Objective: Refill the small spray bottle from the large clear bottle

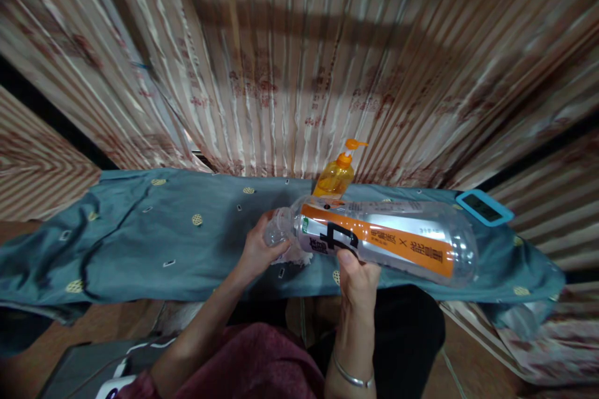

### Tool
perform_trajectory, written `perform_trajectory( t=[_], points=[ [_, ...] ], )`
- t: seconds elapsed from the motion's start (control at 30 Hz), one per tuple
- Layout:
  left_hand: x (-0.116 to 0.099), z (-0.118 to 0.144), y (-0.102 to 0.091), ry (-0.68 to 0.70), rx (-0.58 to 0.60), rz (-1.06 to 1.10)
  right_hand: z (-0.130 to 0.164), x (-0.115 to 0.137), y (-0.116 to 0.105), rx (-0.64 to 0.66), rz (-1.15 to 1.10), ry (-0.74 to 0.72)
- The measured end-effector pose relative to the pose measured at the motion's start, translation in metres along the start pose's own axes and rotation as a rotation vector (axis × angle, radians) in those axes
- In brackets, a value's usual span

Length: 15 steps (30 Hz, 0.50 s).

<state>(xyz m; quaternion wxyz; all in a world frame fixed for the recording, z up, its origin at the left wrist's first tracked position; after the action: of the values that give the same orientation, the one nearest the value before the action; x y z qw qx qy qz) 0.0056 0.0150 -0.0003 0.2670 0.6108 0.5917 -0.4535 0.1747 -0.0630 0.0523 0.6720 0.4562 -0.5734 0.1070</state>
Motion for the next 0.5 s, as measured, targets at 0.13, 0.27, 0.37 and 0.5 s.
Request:
perform_trajectory(
  t=[0.13,0.27,0.37,0.5],
  points=[
    [0.0004,0.0,0.0001,-0.001,-0.006,-0.008,-0.0003,-0.0011,-0.0027,-0.003,0.008,-0.009],
    [0.0021,0.0003,0.0007,0.007,-0.008,-0.011,-0.0011,-0.0026,-0.0051,-0.026,0.015,-0.022],
    [0.0025,0.0004,0.001,0.009,-0.007,-0.006,-0.001,-0.0023,-0.0044,-0.02,0.017,-0.029],
    [0.0011,0.0002,0.0006,-0.006,-0.009,-0.008,0.0006,-0.0008,-0.0033,-0.008,0.035,-0.029]
  ],
)
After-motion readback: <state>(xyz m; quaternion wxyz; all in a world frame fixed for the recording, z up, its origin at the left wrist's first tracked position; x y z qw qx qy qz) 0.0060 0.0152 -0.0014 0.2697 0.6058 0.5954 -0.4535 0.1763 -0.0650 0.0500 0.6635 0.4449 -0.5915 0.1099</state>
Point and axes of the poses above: each hand's wrist, its own z-axis away from the middle knuckle, its own y-axis out of the palm, x = y × z, the point moved 2 cm from there along -z, towards the middle knuckle, and after that the axes turned 11 degrees about y, right-handed, at the moved point
